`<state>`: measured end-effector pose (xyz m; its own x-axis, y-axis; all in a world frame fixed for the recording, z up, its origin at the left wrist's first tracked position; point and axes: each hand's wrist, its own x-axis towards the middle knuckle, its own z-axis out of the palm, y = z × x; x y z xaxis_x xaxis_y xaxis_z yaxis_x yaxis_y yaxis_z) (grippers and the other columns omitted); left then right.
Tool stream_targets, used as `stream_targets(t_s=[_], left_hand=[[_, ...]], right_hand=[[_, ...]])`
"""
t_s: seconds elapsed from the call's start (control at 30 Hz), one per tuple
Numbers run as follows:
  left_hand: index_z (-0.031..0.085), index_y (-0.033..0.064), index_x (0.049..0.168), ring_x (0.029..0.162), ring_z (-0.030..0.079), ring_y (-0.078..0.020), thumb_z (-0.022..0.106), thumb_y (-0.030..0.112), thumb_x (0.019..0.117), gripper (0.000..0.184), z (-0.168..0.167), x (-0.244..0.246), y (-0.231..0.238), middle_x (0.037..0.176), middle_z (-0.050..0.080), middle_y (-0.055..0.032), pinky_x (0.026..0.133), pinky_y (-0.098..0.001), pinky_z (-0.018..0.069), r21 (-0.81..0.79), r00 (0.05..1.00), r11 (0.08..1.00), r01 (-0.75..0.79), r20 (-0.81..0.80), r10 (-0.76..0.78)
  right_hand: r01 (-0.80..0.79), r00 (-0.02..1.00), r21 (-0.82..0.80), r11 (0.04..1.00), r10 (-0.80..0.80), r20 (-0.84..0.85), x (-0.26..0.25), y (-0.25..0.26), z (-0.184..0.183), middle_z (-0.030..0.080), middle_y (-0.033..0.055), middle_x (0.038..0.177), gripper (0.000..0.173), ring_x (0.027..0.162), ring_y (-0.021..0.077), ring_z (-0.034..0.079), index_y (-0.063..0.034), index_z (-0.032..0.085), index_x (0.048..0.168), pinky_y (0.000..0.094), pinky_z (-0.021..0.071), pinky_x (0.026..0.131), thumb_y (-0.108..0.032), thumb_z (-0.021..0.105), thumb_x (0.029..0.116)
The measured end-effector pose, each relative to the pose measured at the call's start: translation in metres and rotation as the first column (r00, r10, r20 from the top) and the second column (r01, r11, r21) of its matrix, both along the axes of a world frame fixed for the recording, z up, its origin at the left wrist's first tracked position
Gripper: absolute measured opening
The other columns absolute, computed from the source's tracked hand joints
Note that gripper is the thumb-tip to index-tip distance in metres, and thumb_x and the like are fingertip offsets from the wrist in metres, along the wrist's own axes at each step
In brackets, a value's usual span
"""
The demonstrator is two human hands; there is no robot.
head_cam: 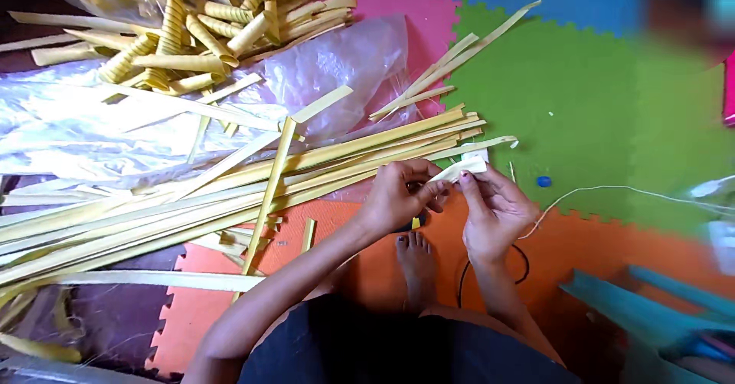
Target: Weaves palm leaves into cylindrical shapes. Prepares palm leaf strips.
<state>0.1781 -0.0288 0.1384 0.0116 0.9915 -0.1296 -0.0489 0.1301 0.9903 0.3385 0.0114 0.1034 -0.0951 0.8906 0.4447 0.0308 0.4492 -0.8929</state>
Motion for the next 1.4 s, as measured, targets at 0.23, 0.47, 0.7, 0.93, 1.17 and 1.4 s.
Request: stream_targets(t_s=[0.23, 0.47, 0.7, 0.93, 1.17, 1.4], left_hand=[[0.068, -0.0074, 0.101, 0.074, 0.075, -0.0135, 0.056, 0.003, 0.1035, 0.016, 0.009, -0.004, -0.004, 0.085, 0.075, -0.0110, 0.069, -0.0287, 0.0644, 0.021, 0.986, 0.999, 0.029, 0.164, -0.032], [0.072, -0.0034, 0.098, 0.066, 0.070, -0.0095, 0.064, 0.004, 0.0996, 0.011, 0.005, -0.008, -0.005, 0.078, 0.072, -0.0081, 0.064, -0.0268, 0.0620, 0.192, 0.968, 0.981, -0.040, -0.235, 0.085], [0.070, -0.0057, 0.103, 0.074, 0.073, -0.0094, 0.061, 0.001, 0.0999, 0.012, 0.008, -0.006, -0.008, 0.086, 0.074, -0.0096, 0.071, -0.0262, 0.0635, 0.230, 0.996, 0.973, -0.023, -0.077, 0.042], [0.066, -0.0056, 0.097, 0.065, 0.073, -0.0130, 0.061, 0.006, 0.1025, 0.014, 0.013, -0.014, -0.006, 0.078, 0.073, -0.0103, 0.061, -0.0287, 0.0640, 0.024, 0.996, 0.997, -0.079, 0.052, 0.078], [0.066, -0.0062, 0.106, 0.073, 0.073, -0.0113, 0.060, 0.002, 0.1015, 0.011, 0.018, -0.026, -0.010, 0.086, 0.074, -0.0102, 0.070, -0.0269, 0.0634, 0.049, 0.995, 0.998, 0.028, 0.090, -0.032], [0.066, -0.0047, 0.096, 0.064, 0.071, -0.0110, 0.065, 0.007, 0.0995, 0.012, 0.007, -0.007, -0.010, 0.076, 0.071, -0.0093, 0.064, -0.0263, 0.0617, 0.095, 0.984, 0.995, -0.009, -0.176, 0.025]], right_hand=[[-0.009, 0.908, 0.453, 0.891, -0.182, 0.377, 0.004, -0.005, 0.003, 0.072, 0.0148, 0.110, 0.012, 0.098, 0.0149, 0.072, 0.0007, 0.077, 0.100, 0.0245, 0.0605, 0.083, 0.003, 0.069, 0.0919], [-0.289, 0.928, -0.277, 0.916, 0.339, 0.155, 0.006, 0.015, 0.027, 0.071, -0.0018, 0.116, 0.031, 0.099, 0.0071, 0.068, -0.0087, 0.069, 0.128, 0.0261, 0.0576, 0.085, -0.004, 0.054, 0.1009], [-0.205, 0.957, -0.043, 0.978, 0.210, 0.199, -0.006, 0.014, 0.026, 0.067, -0.0074, 0.096, 0.013, 0.085, 0.0017, 0.065, -0.0123, 0.072, 0.102, 0.0188, 0.0575, 0.075, -0.003, 0.068, 0.0946], [-0.177, 0.965, 0.138, 0.974, 0.145, 0.219, -0.004, 0.007, 0.020, 0.077, 0.0068, 0.103, 0.011, 0.094, 0.0164, 0.075, -0.0033, 0.078, 0.097, 0.0318, 0.0642, 0.083, -0.002, 0.078, 0.0859], [-0.236, 0.847, 0.469, 0.851, -0.057, 0.529, -0.001, 0.000, 0.019, 0.076, 0.0152, 0.108, 0.020, 0.107, 0.0212, 0.073, 0.0018, 0.079, 0.098, 0.0290, 0.0586, 0.094, 0.011, 0.063, 0.0898], [-0.310, 0.904, -0.282, 0.908, 0.374, 0.209, 0.007, 0.018, 0.034, 0.072, -0.0020, 0.102, 0.020, 0.083, 0.0058, 0.068, -0.0075, 0.074, 0.113, 0.0238, 0.0600, 0.076, -0.004, 0.065, 0.0952]])
